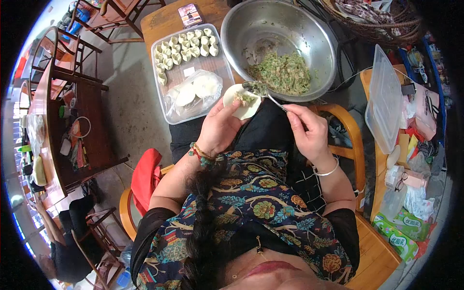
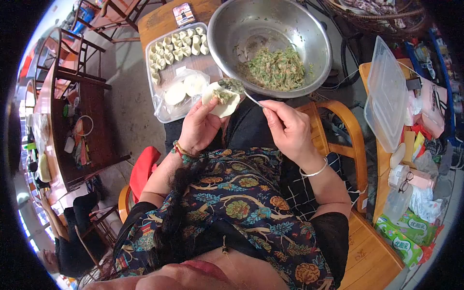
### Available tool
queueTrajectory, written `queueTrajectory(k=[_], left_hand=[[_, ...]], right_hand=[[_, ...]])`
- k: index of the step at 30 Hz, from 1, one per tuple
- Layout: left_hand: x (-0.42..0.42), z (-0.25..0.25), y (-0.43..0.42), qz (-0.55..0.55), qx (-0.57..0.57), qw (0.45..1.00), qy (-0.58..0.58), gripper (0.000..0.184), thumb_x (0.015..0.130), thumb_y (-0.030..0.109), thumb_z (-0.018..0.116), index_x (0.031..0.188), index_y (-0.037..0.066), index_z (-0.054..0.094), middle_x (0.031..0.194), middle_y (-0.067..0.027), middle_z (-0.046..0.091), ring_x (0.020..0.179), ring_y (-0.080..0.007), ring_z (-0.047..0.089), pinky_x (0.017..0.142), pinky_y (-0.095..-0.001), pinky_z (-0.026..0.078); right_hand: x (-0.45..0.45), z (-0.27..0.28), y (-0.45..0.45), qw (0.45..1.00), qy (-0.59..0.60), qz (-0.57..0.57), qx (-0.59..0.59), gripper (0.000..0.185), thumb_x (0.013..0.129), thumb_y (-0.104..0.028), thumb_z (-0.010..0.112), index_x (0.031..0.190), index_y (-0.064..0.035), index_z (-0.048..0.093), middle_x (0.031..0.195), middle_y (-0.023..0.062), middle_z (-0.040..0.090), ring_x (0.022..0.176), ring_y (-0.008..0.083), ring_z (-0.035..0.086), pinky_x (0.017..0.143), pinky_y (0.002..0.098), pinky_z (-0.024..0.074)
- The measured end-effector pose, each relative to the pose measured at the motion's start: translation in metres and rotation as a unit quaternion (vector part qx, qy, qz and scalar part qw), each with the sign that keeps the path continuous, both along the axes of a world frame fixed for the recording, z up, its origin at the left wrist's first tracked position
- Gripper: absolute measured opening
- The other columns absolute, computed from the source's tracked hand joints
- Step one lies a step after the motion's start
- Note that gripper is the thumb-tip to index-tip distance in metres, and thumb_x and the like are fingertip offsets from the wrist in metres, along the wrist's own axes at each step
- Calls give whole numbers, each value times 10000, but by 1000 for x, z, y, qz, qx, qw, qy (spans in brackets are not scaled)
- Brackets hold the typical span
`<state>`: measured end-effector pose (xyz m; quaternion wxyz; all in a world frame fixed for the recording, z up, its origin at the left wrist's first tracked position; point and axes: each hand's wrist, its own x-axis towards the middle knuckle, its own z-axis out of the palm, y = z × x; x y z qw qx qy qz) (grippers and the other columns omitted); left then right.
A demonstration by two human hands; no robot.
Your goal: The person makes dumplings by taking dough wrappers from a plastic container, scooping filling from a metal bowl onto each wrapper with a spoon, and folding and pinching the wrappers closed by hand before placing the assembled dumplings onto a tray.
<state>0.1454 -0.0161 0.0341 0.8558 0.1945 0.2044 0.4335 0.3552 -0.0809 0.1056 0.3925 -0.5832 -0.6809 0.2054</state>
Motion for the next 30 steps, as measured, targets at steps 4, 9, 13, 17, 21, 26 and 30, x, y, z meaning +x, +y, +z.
queueTrajectory(k=[4,9,13,17,21,26,30], left_hand=[[-5,9,1,-11,12,999,-33,429,989,110,510,1391,-6,417,1360,-130,537,1282,-255,516,1117,-427,382],[-7,9,1,-2,21,999,-28,454,993,177,517,1393,-15,418,1363,-134,539,1282,-248,514,1114,-424,383],[-7,7,-1,-17,-12,999,-36,496,1023,306,476,1392,-20,420,1353,-137,548,1279,-245,513,1106,-423,387],[-7,2,-3,-13,0,1000,-10,516,1037,350,442,1389,-26,426,1355,-146,544,1273,-249,518,1104,-421,391],[-9,1,-2,-1,-38,999,-4,517,1053,364,384,1385,-31,424,1366,-168,537,1264,-270,533,1097,-432,412],[-7,5,-5,-12,-23,1000,-7,527,1056,370,372,1384,-40,420,1356,-176,536,1260,-271,527,1090,-433,414],[-8,-2,-6,-4,-45,999,-4,526,1055,371,376,1379,-41,424,1362,-176,530,1262,-270,526,1092,-425,412]], right_hand=[[3,8,1,1000,14,-4,-2,137,930,-46,634,1048,-1,687,791,91,697,649,132,646,587,266,484],[4,11,3,997,39,21,-63,133,933,-55,628,1037,-1,690,769,86,691,620,115,609,576,257,473],[0,6,7,996,13,32,-86,133,938,-40,617,1040,18,679,709,8,620,629,51,523,581,232,433],[-1,12,9,994,-1,18,-111,128,935,-38,614,1026,17,686,709,21,629,631,59,540,587,235,438],[1,27,9,995,15,34,-87,123,928,-34,620,1010,18,695,755,49,676,665,78,598,617,242,464],[-3,11,14,991,-5,47,-128,131,914,-54,637,1008,16,694,739,74,680,608,95,599,554,250,457],[-2,5,18,989,-1,38,-146,141,917,-61,632,1015,18,694,741,83,677,615,92,594,552,262,457]])
